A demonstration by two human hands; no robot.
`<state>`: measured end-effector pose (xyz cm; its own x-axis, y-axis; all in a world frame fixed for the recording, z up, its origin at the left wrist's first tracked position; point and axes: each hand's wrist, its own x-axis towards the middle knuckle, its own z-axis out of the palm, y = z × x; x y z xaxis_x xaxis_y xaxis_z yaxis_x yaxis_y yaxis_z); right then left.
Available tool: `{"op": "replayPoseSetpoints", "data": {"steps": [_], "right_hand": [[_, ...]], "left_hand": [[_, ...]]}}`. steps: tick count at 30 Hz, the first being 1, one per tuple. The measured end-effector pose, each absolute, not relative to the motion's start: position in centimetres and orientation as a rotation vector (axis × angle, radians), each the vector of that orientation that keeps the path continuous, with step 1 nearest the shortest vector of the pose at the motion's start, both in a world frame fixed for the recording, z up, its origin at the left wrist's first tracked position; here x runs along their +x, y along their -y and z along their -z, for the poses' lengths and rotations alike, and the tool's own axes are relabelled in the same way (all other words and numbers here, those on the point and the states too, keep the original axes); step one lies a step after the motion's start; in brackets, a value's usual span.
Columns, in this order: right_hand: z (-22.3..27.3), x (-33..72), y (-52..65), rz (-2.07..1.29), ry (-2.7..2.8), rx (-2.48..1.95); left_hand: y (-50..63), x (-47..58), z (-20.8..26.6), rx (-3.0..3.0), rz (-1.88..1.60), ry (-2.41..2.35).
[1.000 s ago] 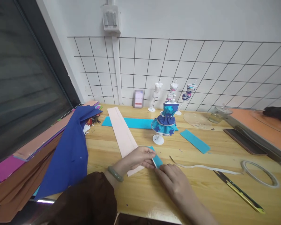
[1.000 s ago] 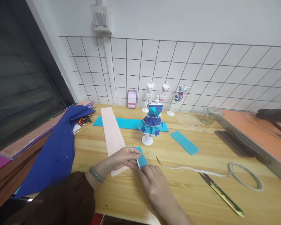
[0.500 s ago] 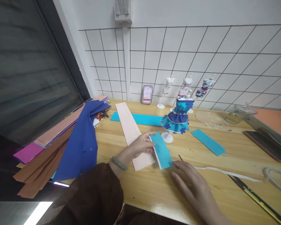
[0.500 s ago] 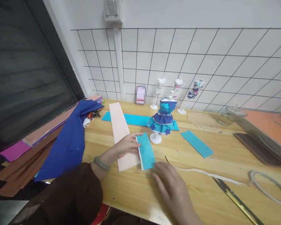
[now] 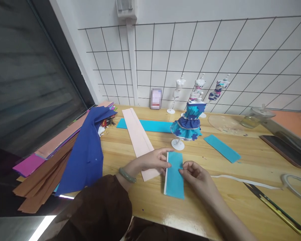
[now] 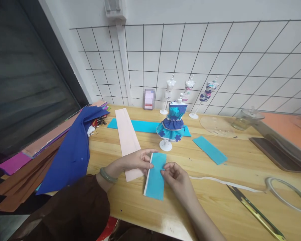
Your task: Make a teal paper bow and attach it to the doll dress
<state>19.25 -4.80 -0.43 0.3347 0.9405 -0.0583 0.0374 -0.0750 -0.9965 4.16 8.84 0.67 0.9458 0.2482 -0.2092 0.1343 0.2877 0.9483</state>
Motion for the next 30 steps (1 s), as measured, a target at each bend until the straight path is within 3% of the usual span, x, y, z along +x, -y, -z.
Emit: {"op": "replayPoseSetpoints", "data": {"steps": [13, 30], "right_hand": [[1.3, 19.6, 4.6, -0.946, 0.884, -1.454], [2.3, 19.8, 4.4, -0.807, 0.892, -1.515]], "left_hand": [[-9.1, 4.4, -0.4, 1.282, -0.188, -0.452], [-8.8, 4.6, -0.8, 1.315, -0.071, -0.526]]}}
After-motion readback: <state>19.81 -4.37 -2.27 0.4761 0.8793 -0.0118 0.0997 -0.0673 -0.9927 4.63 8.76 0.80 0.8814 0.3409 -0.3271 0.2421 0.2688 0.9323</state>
